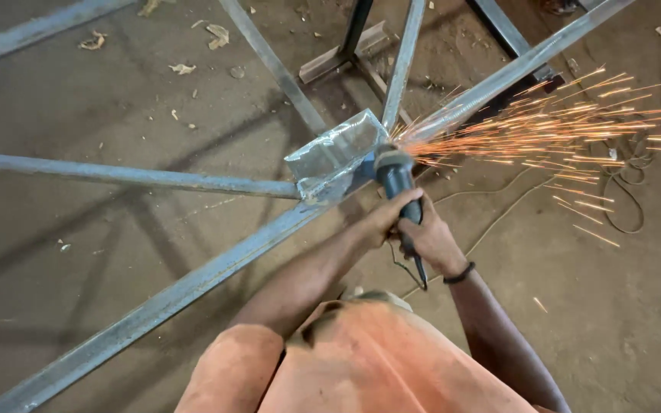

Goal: The person uses a handheld power grinder to smooth weld joints and surface areas on a large metal frame, moving the tool along the seams and joints.

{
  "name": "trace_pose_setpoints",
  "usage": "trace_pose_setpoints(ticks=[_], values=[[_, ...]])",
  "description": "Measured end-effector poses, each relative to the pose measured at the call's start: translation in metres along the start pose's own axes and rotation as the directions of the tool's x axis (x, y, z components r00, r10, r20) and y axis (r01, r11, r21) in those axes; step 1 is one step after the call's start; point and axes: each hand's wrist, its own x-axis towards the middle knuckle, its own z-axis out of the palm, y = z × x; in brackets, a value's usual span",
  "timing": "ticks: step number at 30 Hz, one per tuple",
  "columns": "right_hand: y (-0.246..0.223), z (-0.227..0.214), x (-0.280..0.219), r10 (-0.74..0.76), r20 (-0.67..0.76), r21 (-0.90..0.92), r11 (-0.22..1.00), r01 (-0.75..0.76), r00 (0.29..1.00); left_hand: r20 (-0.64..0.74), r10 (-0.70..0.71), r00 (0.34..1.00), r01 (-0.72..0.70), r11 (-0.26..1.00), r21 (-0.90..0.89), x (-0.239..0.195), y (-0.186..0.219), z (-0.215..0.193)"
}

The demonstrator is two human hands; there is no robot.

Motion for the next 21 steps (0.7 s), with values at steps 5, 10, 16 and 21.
trace_pose_setpoints(ticks=[5,10,16,21], values=[[0.006,0.008,-0.033,0.030,0.146,-0.134,0.991,-0.010,0.989,-0.149,0.138,0.979,-0.154,0.983,-0.099,-0.070,-0.033,0.005],[-0.003,0.005,-0.037,0.006,0.356,-0.203,0.977,0.072,0.934,-0.503,0.122,0.855,-0.182,0.981,-0.070,-0.092,-0.046,0.012],[0.002,-0.014,-0.029,0.048,0.379,-0.229,0.973,0.044,0.924,-0.498,0.112,0.860,-0.188,0.977,-0.104,-0.083,-0.047,0.028],[0.027,-0.047,0.004,-0.031,0.199,-0.114,0.992,0.054,0.979,-0.311,0.133,0.941,-0.155,0.987,-0.048,-0.018,-0.025,0.044]])
